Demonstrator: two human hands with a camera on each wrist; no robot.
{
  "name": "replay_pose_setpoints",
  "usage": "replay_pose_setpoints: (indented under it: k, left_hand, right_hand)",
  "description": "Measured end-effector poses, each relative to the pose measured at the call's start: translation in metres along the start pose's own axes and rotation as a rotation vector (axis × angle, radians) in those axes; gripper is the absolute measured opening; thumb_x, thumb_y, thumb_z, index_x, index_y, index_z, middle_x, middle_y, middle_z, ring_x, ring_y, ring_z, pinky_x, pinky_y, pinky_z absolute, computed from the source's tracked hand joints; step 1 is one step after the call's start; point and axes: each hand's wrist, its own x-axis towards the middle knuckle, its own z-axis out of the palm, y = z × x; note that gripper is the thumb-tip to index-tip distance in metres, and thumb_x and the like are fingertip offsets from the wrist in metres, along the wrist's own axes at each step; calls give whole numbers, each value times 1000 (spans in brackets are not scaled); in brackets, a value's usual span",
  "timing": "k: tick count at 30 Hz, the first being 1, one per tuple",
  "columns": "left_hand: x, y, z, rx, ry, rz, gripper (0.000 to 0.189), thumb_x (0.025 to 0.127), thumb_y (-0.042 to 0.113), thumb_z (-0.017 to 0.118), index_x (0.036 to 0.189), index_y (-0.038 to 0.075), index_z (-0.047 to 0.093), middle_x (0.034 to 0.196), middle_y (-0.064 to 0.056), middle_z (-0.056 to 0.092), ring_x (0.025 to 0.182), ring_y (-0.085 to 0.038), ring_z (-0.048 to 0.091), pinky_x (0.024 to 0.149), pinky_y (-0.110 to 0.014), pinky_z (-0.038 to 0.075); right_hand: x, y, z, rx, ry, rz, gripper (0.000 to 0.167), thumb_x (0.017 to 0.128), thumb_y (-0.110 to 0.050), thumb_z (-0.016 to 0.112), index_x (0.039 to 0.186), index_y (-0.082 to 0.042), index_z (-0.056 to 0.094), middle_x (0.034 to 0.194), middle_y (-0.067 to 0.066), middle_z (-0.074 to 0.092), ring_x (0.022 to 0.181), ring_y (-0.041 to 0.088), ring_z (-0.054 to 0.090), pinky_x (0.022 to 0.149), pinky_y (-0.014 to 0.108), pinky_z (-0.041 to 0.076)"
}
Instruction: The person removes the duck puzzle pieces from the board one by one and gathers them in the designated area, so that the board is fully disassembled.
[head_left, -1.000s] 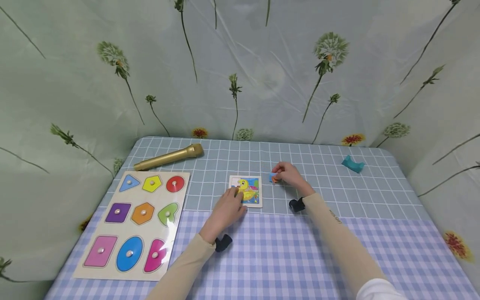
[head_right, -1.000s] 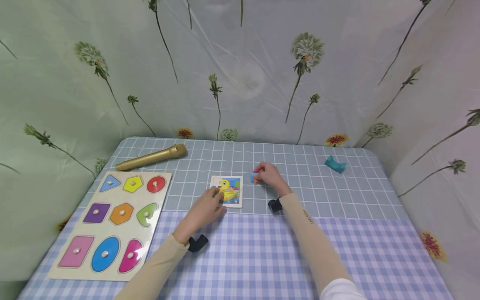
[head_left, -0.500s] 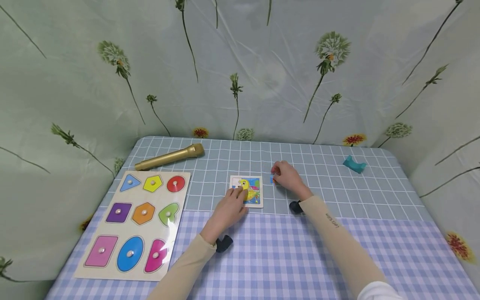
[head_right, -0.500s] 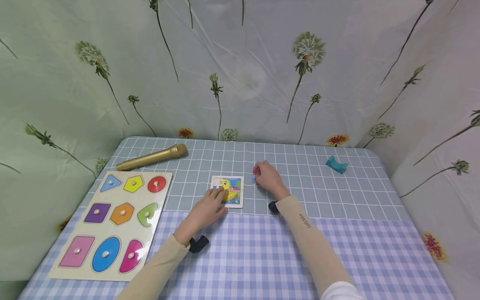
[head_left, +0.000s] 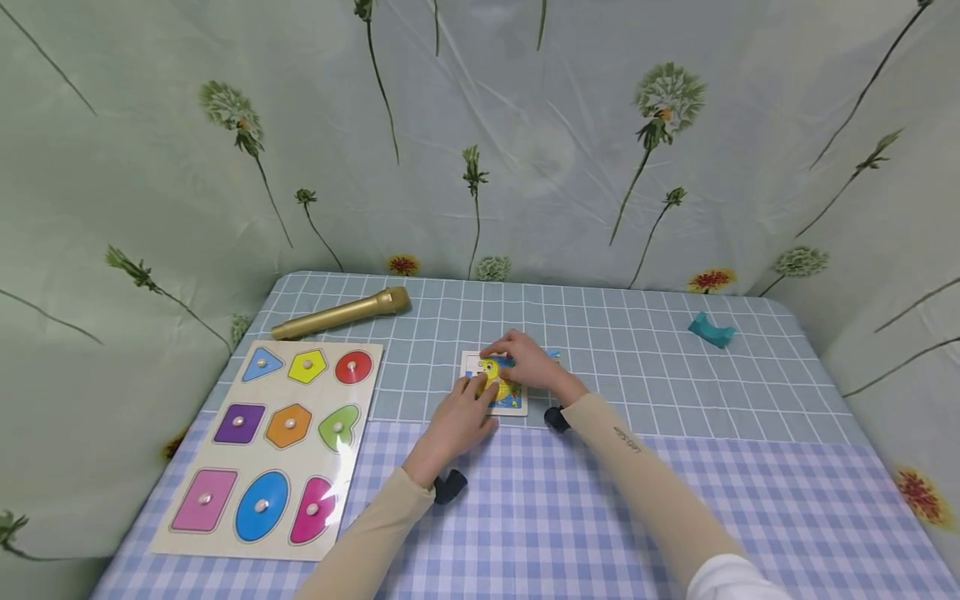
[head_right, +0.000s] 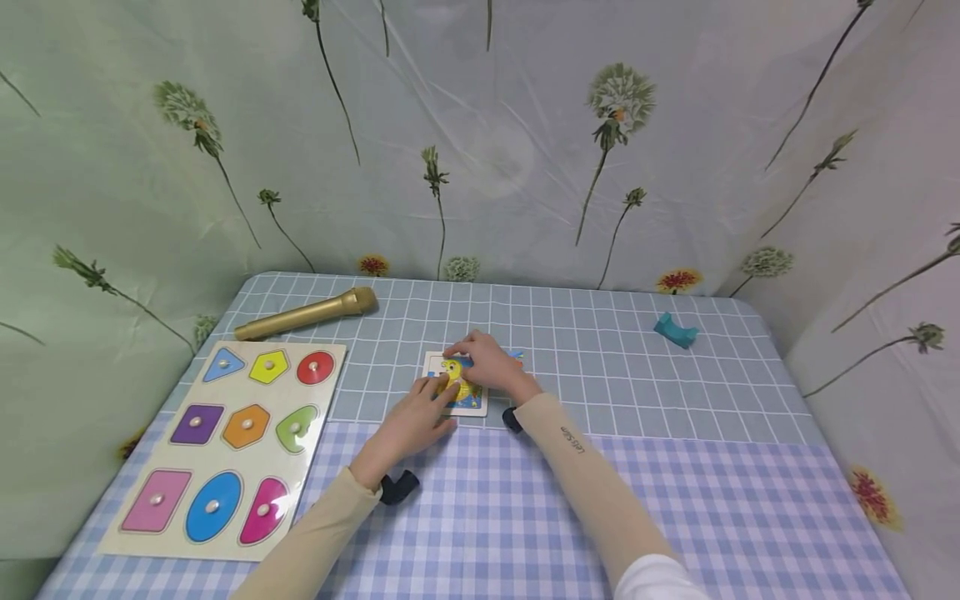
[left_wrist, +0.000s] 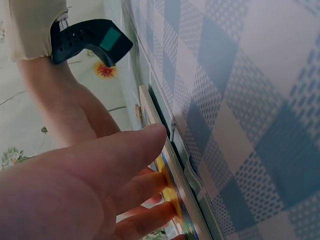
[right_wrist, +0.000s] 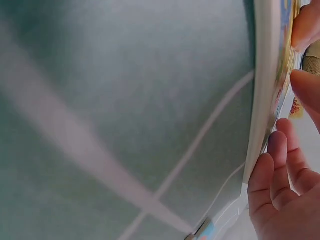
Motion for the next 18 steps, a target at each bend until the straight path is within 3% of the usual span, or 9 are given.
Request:
replay_pose_setpoints:
  k: [6, 11, 18]
  left_hand:
    - [1, 1, 0, 25, 7, 1, 53, 90, 28, 67, 134, 1, 53, 136, -21, 47, 120, -39, 45, 94, -43, 45]
    - [1, 2, -1, 28, -25, -22, 54, 91, 28, 66, 136, 2, 52, 138, -20, 46, 122, -38, 44, 96, -43, 44]
    - [1, 3, -4, 27, -41, -26, 54, 92, 28, 65, 137, 2, 51, 139, -20, 45, 123, -38, 43, 95, -43, 45]
  right_hand:
    - [3, -1, 2, -51, -33, 17, 35, 86, 3, 58, 117, -11, 69, 112, 16, 48, 102, 32, 46, 85, 44, 41]
    - [4, -1, 5, -13, -39, 38, 35, 86, 5, 58, 116, -12, 67, 112, 14, 46, 101, 30, 44, 86, 44, 41]
    - [6, -1, 7, 70, 8, 30, 39, 84, 10, 56, 117, -9, 61, 108, 13, 57, 95, 27, 53, 84, 41, 44]
